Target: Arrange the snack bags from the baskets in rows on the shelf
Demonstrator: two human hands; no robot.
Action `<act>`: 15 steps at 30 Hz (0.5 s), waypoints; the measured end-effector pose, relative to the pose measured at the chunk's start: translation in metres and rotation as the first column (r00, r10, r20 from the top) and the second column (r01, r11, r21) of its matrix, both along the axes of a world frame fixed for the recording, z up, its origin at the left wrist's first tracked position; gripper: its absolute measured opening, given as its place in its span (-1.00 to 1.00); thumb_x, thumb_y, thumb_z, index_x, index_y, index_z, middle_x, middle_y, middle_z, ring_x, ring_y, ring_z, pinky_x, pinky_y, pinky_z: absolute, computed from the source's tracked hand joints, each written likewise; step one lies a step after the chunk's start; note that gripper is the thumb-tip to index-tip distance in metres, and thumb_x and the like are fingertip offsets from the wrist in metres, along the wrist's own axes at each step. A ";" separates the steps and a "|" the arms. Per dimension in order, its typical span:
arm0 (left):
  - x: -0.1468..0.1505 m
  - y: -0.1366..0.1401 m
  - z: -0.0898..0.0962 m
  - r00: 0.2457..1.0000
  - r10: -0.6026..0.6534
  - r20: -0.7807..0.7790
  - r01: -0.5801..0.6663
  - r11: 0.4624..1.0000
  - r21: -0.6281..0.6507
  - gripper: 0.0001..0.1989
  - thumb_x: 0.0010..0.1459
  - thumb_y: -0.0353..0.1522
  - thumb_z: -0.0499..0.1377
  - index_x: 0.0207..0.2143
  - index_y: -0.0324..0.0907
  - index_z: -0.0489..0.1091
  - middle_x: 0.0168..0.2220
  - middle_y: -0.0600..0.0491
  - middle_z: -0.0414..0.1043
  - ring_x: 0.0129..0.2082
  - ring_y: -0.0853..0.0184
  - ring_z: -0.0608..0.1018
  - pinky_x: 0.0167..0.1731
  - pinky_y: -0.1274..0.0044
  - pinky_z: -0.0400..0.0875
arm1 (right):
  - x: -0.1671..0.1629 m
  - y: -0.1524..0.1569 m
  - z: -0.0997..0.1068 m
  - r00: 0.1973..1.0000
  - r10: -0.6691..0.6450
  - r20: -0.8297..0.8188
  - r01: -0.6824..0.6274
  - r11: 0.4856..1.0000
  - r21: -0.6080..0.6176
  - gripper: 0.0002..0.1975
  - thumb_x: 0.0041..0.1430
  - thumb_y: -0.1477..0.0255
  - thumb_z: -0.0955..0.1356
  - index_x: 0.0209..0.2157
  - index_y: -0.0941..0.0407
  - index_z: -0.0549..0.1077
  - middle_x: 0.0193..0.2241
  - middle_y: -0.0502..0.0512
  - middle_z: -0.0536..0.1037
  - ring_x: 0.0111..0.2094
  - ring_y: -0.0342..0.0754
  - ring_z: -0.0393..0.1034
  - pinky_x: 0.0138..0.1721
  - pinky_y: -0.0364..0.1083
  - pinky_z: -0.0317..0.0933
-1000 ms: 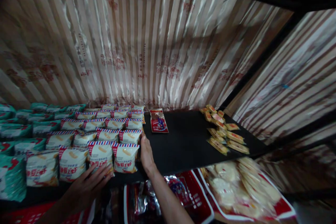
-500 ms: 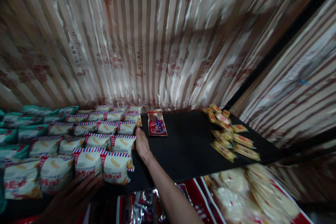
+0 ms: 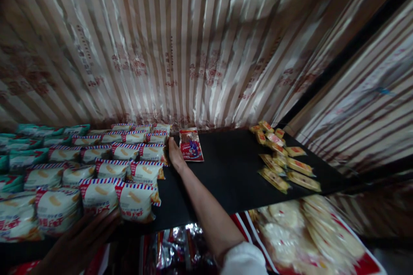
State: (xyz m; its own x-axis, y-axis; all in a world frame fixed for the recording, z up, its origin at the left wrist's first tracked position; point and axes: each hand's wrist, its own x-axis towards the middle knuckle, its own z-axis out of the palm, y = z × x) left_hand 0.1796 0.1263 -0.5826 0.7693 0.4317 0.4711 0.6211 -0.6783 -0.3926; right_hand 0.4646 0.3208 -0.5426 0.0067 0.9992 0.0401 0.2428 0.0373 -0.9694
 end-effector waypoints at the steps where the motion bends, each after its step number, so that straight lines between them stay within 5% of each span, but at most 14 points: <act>1: -0.001 -0.001 0.000 1.000 0.001 -0.009 -0.001 1.000 -0.007 -0.53 0.07 -0.43 -0.03 0.06 -0.13 0.31 0.28 0.06 0.03 0.29 0.24 0.02 0.29 0.25 -0.26 | 0.003 -0.004 0.001 1.000 0.000 0.022 0.000 1.000 0.007 -0.21 0.15 -0.12 -0.05 0.14 0.10 0.26 0.14 0.12 0.32 0.18 -0.01 0.14 0.19 0.03 -0.02; 5: -0.001 -0.004 0.002 0.999 0.013 -0.035 -0.014 0.999 -0.044 -0.53 0.10 -0.43 -0.02 0.09 -0.12 0.28 0.29 0.08 -0.01 0.30 0.26 -0.04 0.29 0.27 -0.28 | 0.028 -0.035 0.009 0.976 -0.039 0.212 0.019 0.996 0.092 -0.31 0.23 -0.02 -0.02 0.14 0.11 0.26 0.14 0.13 0.32 0.18 -0.02 0.14 0.20 0.00 -0.03; 9: -0.001 -0.006 0.004 0.999 0.034 -0.004 -0.034 0.996 -0.087 -0.57 0.18 -0.39 -0.08 0.10 -0.09 0.25 0.24 0.15 0.11 0.30 0.28 -0.07 0.27 0.33 -0.27 | 0.072 -0.063 0.007 0.822 -0.083 0.563 -0.025 0.983 0.181 -0.46 0.27 0.15 0.08 0.07 0.18 0.34 0.08 0.18 0.39 0.18 0.02 0.11 0.21 0.03 -0.07; 12: 0.001 -0.009 0.010 1.000 0.022 0.005 -0.022 0.997 -0.074 -0.51 0.20 -0.47 -0.17 0.16 -0.05 0.16 0.18 0.22 0.22 0.29 0.34 -0.05 0.26 0.34 -0.24 | 0.105 -0.073 -0.001 0.705 -0.057 0.707 -0.064 0.988 0.143 -0.54 0.28 0.27 0.11 0.05 0.20 0.37 0.10 0.20 0.36 0.22 0.02 0.04 0.22 0.04 -0.12; 15: 0.012 -0.014 0.026 1.000 0.000 0.030 0.001 0.999 -0.047 -0.43 0.18 -0.53 -0.19 0.23 -0.04 0.03 0.25 0.24 0.08 0.29 0.38 -0.06 0.28 0.37 -0.26 | 0.126 -0.077 -0.005 0.665 -0.001 0.747 -0.111 0.989 0.099 -0.57 0.28 0.31 0.11 0.05 0.16 0.37 0.11 0.17 0.35 0.21 0.00 0.06 0.22 0.08 -0.13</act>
State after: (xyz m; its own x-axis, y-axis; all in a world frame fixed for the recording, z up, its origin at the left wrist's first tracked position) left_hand 0.1913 0.1121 -0.5563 0.7551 0.4535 0.4734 0.6318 -0.6960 -0.3411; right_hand 0.5902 0.2436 -0.5476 -0.1358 0.9821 0.1308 0.8733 0.1810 -0.4524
